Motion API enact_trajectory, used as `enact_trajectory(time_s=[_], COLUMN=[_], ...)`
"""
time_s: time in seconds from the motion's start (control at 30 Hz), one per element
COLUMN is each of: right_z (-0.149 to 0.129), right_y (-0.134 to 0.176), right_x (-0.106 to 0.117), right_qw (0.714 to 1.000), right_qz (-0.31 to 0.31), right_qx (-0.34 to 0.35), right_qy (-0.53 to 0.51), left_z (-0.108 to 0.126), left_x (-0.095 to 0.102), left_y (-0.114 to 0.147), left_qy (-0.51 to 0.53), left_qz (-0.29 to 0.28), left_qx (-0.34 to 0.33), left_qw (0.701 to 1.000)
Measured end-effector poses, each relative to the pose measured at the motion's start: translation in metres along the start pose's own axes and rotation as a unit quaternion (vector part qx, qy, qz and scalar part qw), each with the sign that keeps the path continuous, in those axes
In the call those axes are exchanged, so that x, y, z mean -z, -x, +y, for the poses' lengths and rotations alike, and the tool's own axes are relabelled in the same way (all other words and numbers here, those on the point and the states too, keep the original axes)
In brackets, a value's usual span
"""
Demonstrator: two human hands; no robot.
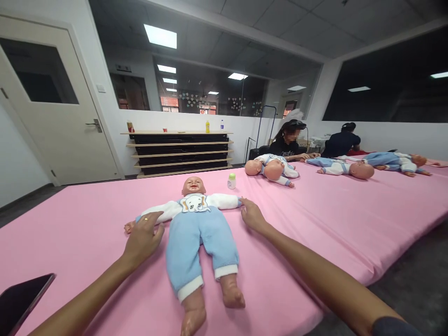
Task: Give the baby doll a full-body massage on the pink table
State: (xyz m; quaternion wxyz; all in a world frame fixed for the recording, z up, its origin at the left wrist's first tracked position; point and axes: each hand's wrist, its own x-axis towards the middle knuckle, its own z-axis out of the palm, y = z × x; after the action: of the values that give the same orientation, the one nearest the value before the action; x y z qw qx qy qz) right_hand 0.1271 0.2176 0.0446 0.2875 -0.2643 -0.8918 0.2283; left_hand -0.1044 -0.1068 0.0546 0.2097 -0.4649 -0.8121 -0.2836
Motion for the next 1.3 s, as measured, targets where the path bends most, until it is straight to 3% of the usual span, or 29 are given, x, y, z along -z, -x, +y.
enact_trajectory(time_s=[0.07,0.13,0.23,0.3,0.47,0.63,0.73,0.83,1.07,1.3], right_z=[0.018,0.032,0.047,0.053,0.063,0.067,0.067,0.064,0.047,0.047], right_y=[-0.026,-0.048,-0.068,-0.072,-0.066,-0.064,-0.068,-0.072,-0.071,-0.070], right_x=[0.000,-0.004,-0.017,-0.027,-0.042,-0.044,-0.046,-0.047,-0.043,-0.048], right_qw=[0.999,0.998,0.996,0.996,0.997,0.992,0.981,0.959,0.935,0.953], right_qz=[0.006,0.004,-0.010,-0.011,0.043,0.083,0.107,0.126,0.107,0.125], right_qx=[-0.021,-0.050,-0.083,-0.089,-0.069,-0.064,-0.091,-0.131,-0.144,-0.142], right_qy=[0.025,0.041,0.040,0.028,-0.015,-0.075,-0.136,-0.216,-0.306,-0.237], left_z=[0.000,0.017,0.065,0.100,0.169,0.208,0.216,0.214,0.194,0.187], left_x=[0.003,0.005,-0.001,-0.015,-0.091,-0.183,-0.221,-0.239,-0.238,-0.235], left_y=[-0.008,-0.022,-0.054,-0.079,-0.145,-0.196,-0.205,-0.202,-0.204,-0.207], left_qy=[-0.025,-0.015,0.016,0.035,0.085,0.156,0.200,0.237,0.244,0.244], left_qz=[0.000,-0.012,-0.049,-0.087,-0.155,-0.206,-0.248,-0.279,-0.298,-0.348], left_qx=[-0.001,-0.036,-0.105,-0.142,-0.193,-0.156,-0.117,-0.088,-0.024,-0.023], left_qw=[1.000,0.999,0.993,0.985,0.965,0.953,0.941,0.927,0.922,0.905])
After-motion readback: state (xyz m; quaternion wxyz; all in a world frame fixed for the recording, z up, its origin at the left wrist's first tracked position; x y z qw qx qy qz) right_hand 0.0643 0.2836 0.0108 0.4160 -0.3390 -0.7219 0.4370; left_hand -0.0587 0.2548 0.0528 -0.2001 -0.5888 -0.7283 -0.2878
